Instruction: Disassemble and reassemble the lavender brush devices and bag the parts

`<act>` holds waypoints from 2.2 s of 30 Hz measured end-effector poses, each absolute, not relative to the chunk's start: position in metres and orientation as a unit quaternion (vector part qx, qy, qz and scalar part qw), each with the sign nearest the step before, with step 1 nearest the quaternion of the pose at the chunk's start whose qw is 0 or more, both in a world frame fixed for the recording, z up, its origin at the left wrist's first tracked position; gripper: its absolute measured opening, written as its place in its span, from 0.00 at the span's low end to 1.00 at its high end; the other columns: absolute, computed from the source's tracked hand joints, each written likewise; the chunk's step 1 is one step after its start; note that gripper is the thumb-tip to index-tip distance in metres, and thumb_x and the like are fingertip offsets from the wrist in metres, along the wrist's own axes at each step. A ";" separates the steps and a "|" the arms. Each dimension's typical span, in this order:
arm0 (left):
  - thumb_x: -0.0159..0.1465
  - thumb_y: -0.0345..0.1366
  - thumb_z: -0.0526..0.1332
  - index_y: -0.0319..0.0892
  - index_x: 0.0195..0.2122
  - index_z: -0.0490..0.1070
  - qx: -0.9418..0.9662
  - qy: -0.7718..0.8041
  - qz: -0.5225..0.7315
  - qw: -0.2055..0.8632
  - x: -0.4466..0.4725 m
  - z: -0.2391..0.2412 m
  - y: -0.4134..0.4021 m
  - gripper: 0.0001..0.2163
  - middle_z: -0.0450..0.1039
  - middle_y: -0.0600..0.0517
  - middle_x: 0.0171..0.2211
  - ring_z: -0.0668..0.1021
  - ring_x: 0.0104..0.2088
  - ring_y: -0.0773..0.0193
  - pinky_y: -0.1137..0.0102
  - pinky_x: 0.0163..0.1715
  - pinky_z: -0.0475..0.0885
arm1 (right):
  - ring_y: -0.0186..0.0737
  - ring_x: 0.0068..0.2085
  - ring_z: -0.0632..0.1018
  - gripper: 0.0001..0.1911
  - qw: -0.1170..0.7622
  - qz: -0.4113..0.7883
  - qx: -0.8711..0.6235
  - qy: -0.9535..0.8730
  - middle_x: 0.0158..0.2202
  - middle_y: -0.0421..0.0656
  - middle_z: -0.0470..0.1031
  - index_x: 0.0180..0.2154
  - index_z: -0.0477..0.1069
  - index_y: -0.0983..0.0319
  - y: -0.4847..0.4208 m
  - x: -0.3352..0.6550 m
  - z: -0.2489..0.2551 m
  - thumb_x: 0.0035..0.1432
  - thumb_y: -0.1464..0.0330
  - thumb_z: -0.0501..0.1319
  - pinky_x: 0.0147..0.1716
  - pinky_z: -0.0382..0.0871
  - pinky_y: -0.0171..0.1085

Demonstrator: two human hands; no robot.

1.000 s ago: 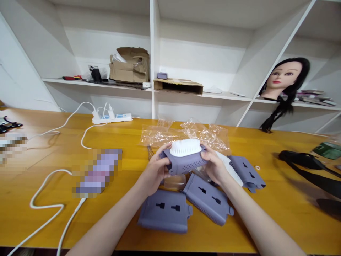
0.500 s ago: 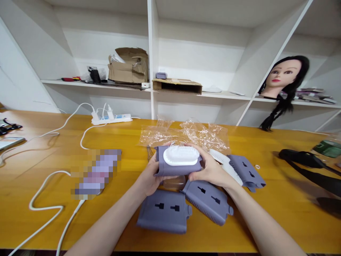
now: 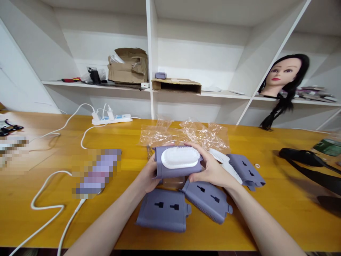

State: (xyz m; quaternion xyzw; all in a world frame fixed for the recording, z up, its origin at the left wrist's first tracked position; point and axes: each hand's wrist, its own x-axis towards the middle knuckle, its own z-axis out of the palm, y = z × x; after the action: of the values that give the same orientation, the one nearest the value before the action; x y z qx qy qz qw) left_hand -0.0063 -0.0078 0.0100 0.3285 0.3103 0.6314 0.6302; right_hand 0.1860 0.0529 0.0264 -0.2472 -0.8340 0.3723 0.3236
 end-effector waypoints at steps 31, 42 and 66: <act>0.37 0.32 0.68 0.41 0.41 0.76 0.266 0.315 0.665 0.623 -0.004 -0.002 -0.007 0.25 0.78 0.47 0.41 0.73 0.50 0.47 0.63 0.48 0.70 | 0.52 0.63 0.59 0.47 0.299 0.334 -0.210 -0.869 0.63 0.47 0.56 0.61 0.53 0.53 0.052 0.187 0.026 0.42 0.54 0.70 0.61 0.51 0.53; 0.40 0.35 0.69 0.41 0.43 0.75 0.306 0.286 0.676 0.606 -0.003 -0.003 -0.011 0.25 0.76 0.46 0.45 0.71 0.53 0.47 0.63 0.51 0.69 | 0.53 0.63 0.59 0.48 0.309 0.335 -0.208 -0.865 0.63 0.47 0.57 0.62 0.53 0.53 0.050 0.187 0.027 0.41 0.51 0.69 0.61 0.51 0.54; 0.44 0.31 0.65 0.42 0.48 0.73 0.349 0.293 0.630 0.629 -0.011 0.003 -0.004 0.26 0.77 0.48 0.45 0.75 0.48 0.51 0.66 0.44 0.71 | 0.53 0.63 0.59 0.54 0.267 0.359 -0.242 -0.861 0.65 0.44 0.54 0.63 0.49 0.48 0.062 0.195 0.027 0.38 0.61 0.74 0.60 0.55 0.53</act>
State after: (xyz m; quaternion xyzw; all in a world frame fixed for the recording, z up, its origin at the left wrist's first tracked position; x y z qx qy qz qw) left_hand -0.0113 -0.0045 0.0029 0.3487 0.2934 0.6296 0.6292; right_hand 0.1954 0.0620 0.0273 -0.2422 -0.8610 0.3591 0.2666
